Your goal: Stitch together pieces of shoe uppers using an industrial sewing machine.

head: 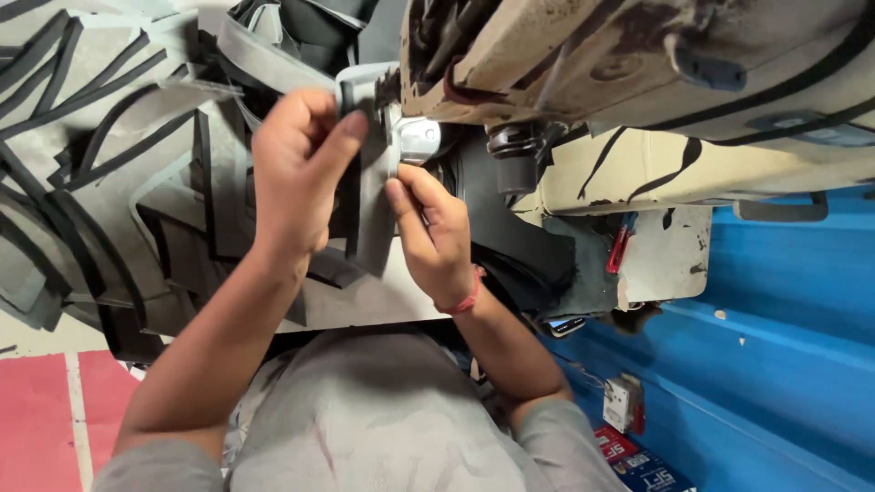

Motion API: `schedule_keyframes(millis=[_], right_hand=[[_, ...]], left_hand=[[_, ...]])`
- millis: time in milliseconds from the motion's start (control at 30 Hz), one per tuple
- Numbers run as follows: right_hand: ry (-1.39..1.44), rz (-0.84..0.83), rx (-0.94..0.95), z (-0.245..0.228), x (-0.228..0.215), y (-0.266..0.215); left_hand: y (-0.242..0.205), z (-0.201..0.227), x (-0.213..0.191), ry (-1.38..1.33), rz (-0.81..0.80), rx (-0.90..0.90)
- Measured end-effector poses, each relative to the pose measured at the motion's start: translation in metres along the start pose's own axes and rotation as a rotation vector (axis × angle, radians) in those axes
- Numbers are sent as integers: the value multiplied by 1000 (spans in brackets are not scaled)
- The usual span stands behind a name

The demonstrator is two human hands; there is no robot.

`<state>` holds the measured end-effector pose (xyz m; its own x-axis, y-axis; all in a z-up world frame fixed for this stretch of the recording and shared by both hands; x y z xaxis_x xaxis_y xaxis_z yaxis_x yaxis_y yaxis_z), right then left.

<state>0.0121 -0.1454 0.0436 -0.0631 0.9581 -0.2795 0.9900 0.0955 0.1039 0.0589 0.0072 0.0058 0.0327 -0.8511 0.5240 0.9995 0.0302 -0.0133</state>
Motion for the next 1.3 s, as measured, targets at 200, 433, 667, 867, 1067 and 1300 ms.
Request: schedule_keyframes(millis=[200,433,667,867,1067,1300], right_hand=[[126,-87,97,21,-8,9],[164,-76,46,12,-10,11],[192,-123,113,8,-10,11],[43,-281,24,4,6,-40],[-434,-373,-246,32,-13,-82],[-813,-52,-226,20,-92,-35]], left_hand=[[-59,-36,-33,24,154,-98],[-47,-21,-31,-19,128,-245],[-16,-8,-3,-388,45,-202],[11,-12,1,-378,120,-148],[34,-3,-1,-242,88,11],[35,4,-1,-152,-54,-31]])
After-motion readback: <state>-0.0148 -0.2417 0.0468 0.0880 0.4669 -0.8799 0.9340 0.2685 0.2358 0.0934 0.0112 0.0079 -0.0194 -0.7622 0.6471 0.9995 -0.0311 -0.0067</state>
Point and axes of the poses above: each hand's wrist, its own y-axis towards the middle knuckle, its own x-axis out of the palm, z = x × y, the point moved 3 cm from there along y, towards the middle knuckle, and after that the axes turned 7 degrees about -y, right-handed, at the moved point
